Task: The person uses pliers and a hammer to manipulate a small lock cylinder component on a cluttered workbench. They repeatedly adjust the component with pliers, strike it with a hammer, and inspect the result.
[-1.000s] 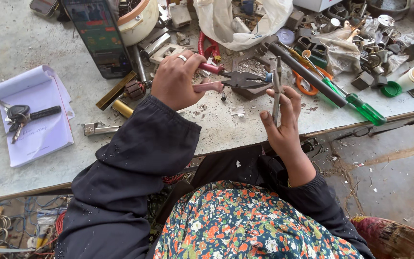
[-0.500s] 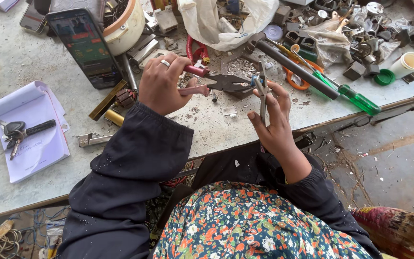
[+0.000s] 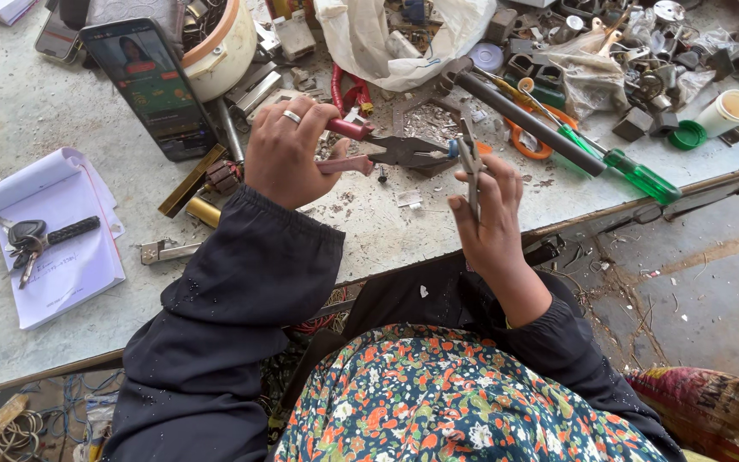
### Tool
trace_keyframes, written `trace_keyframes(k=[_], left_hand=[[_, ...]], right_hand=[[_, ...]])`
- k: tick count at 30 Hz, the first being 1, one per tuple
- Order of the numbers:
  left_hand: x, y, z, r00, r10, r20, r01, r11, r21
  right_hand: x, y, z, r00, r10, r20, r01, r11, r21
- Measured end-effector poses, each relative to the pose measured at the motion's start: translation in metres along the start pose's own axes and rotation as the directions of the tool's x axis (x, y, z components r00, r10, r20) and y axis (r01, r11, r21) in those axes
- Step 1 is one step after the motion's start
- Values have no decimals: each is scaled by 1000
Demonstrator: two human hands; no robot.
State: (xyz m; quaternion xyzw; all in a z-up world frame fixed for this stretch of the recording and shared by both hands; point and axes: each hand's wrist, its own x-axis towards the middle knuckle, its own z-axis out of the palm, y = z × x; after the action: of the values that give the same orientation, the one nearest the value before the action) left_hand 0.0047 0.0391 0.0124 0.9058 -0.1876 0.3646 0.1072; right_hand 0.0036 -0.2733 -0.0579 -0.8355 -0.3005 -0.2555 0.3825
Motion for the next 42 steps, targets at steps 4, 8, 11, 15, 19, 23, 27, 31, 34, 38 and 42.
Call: trace_keyframes(k=[4,8,11,15,19,23,27,31,34,38,42], left_hand=[[-1,6,-1,1000,23,1,-23,1000,-9],[-1,9,-2,999,30,15,-30,999,-11],[1,5,-4,998,60,16,-59,998,-2],[3,6,-10,997,75,26,-74,996,-59],[7,12,-16,992,10,123,7,990,-139],[8,18,-20,981,-22,193,70,967,-245],[9,20,-24,962,-26,273,129,921,-368],[9,23,-26,943,6,333,168,856,-490],[8,22,-22,887,9,461,273,795,-542],[6,24,-8,736,138,663,447,636,-629],[2,25,-1,710,291,641,444,521,-729]], right_hand=[[-3,8,6,997,-13,-73,14,1000,11],[-6,14,7,995,-17,-95,22,999,48],[-7,17,6,997,7,-75,1,995,99],[-1,19,3,998,-1,-63,8,994,107],[6,19,-13,996,-81,-45,80,997,-15],[15,18,-28,990,-138,-21,137,990,-36],[28,18,-43,959,-282,-12,281,958,-55],[37,16,-54,952,-305,31,306,952,-22],[43,15,-58,933,-359,32,359,933,-5],[49,14,-63,894,-448,-26,449,893,27],[51,12,-65,870,-486,-81,491,869,62]])
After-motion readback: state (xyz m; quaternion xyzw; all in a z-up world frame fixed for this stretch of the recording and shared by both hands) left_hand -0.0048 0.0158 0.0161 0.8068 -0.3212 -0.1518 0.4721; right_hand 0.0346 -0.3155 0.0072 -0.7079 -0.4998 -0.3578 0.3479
